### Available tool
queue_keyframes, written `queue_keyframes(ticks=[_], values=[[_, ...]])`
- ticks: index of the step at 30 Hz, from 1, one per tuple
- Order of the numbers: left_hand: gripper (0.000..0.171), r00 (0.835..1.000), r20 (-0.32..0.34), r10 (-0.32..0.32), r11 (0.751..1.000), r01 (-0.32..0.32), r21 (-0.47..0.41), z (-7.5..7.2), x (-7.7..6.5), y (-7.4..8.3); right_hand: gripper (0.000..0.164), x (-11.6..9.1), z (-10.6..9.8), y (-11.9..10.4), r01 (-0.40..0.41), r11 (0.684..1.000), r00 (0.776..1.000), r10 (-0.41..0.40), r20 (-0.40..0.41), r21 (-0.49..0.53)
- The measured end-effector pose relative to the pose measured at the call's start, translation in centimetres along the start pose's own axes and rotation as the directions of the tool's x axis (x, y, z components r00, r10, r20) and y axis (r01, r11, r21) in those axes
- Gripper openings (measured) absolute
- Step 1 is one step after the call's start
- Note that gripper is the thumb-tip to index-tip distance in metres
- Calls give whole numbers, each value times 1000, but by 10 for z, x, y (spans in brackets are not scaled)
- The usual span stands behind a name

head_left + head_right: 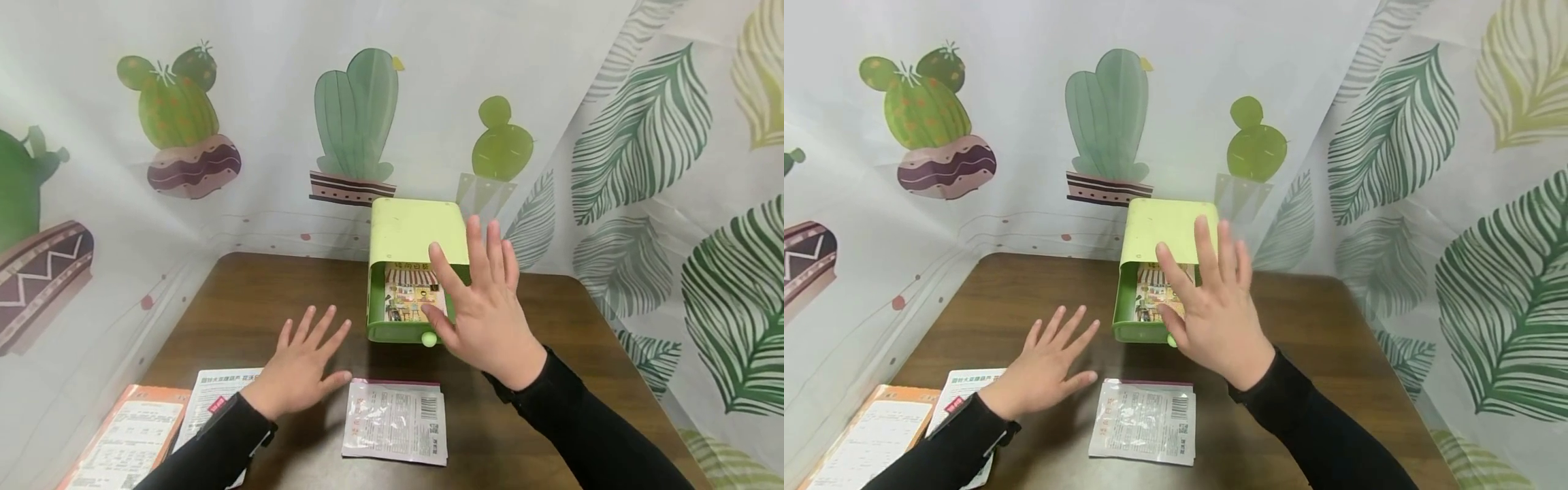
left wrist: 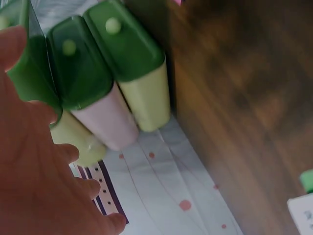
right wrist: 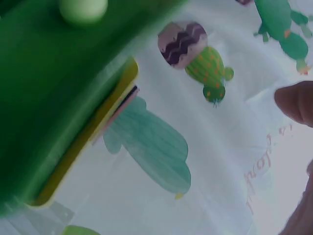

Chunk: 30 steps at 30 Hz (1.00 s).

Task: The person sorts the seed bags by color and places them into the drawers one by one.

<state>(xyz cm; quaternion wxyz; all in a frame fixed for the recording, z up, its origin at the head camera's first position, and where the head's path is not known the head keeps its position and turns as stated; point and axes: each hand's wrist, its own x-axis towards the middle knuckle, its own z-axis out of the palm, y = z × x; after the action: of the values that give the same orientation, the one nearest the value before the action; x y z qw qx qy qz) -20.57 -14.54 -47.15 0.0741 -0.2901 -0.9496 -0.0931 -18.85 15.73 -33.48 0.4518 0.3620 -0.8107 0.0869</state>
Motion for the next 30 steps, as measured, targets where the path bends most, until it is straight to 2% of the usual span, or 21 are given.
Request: queue_keyframes(ticks=[3,5,7,9,10,12,16,17,19,21,22,25,28,30], values=[[85,1000,19,6,1000,-6,-1,6,-9,10,75,-6,8,-14,74,997,988,-70,-139,26],[86,999,47,6,1000,-5,-28,9,-16,18,77,-11,13,-25,157,986,966,-143,-216,47],[88,997,80,6,998,-1,-56,13,-22,24,79,-17,18,-37,256,964,938,-231,-259,67],[90,994,108,8,996,2,-91,17,-26,30,81,-27,22,-49,350,933,912,-318,-260,87],[92,993,120,8,995,4,-96,19,-28,33,81,-34,24,-55,381,919,906,-350,-239,98],[95,990,137,11,994,4,-109,23,-31,38,81,-50,28,-66,401,907,911,-381,-160,126],[103,984,179,18,994,2,-108,33,-37,46,76,-87,37,-86,327,932,937,-342,77,155],[104,981,192,22,994,-2,-106,35,-38,48,76,-95,38,-89,303,940,935,-325,143,159],[107,978,203,40,995,-21,-95,39,-41,51,80,-111,42,-94,267,951,915,-301,268,157],[109,975,211,62,995,-45,-84,42,-42,54,87,-123,45,-97,250,958,875,-284,393,137],[109,974,211,77,995,-63,-73,43,-43,56,92,-128,46,-97,236,963,846,-268,460,129],[110,971,202,125,992,-117,-48,47,-43,61,98,-142,51,-97,187,978,741,-200,641,90],[105,967,184,176,984,-176,-15,51,-42,66,99,-150,54,-96,114,992,632,-114,767,54],[99,964,173,204,978,-208,10,54,-40,70,99,-154,56,-94,59,998,581,-62,812,35]])
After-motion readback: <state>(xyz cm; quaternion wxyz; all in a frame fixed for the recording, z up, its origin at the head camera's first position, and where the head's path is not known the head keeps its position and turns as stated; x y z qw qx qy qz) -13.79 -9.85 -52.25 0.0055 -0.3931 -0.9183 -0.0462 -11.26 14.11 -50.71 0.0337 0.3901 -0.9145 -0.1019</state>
